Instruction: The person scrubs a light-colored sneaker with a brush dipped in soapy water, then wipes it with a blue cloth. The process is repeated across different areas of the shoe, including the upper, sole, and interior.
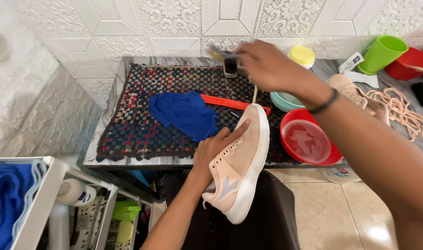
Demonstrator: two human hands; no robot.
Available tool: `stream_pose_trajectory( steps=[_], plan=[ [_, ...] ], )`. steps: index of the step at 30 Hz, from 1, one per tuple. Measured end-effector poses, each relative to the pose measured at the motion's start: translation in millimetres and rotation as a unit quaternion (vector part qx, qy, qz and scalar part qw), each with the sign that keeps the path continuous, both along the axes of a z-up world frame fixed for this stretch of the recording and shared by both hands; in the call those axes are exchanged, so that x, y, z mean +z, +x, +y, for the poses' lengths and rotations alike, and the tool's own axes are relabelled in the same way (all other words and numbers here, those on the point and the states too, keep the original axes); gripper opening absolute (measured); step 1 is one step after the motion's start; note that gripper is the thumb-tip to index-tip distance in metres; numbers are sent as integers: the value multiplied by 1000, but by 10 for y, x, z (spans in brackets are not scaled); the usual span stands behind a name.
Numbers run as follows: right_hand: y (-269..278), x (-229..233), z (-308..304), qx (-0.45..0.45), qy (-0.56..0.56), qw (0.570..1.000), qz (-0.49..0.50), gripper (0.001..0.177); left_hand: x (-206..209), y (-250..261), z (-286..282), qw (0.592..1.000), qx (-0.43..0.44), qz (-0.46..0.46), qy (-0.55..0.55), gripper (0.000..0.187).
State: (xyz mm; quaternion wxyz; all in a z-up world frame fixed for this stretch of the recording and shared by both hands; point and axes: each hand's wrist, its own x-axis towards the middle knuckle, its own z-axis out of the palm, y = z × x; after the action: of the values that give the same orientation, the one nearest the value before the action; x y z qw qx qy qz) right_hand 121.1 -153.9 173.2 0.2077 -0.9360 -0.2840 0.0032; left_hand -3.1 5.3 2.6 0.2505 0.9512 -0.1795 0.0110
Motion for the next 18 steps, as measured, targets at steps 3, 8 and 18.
stream_pose_trajectory(
  steps=[3,8,18],
  plan=[
    [-84,-199,-629,-43,-30,997,-51,46,101,-5,5,999,-9,36,8,73],
    [-4,-675,-1662,-155,-75,971,-167,37,10,42,0,1000,-9,19,9,75],
    [-169,-1207,-1982,-163,-206,929,-261,28,-202,76,-21,998,0,-70,3,72]
  ],
)
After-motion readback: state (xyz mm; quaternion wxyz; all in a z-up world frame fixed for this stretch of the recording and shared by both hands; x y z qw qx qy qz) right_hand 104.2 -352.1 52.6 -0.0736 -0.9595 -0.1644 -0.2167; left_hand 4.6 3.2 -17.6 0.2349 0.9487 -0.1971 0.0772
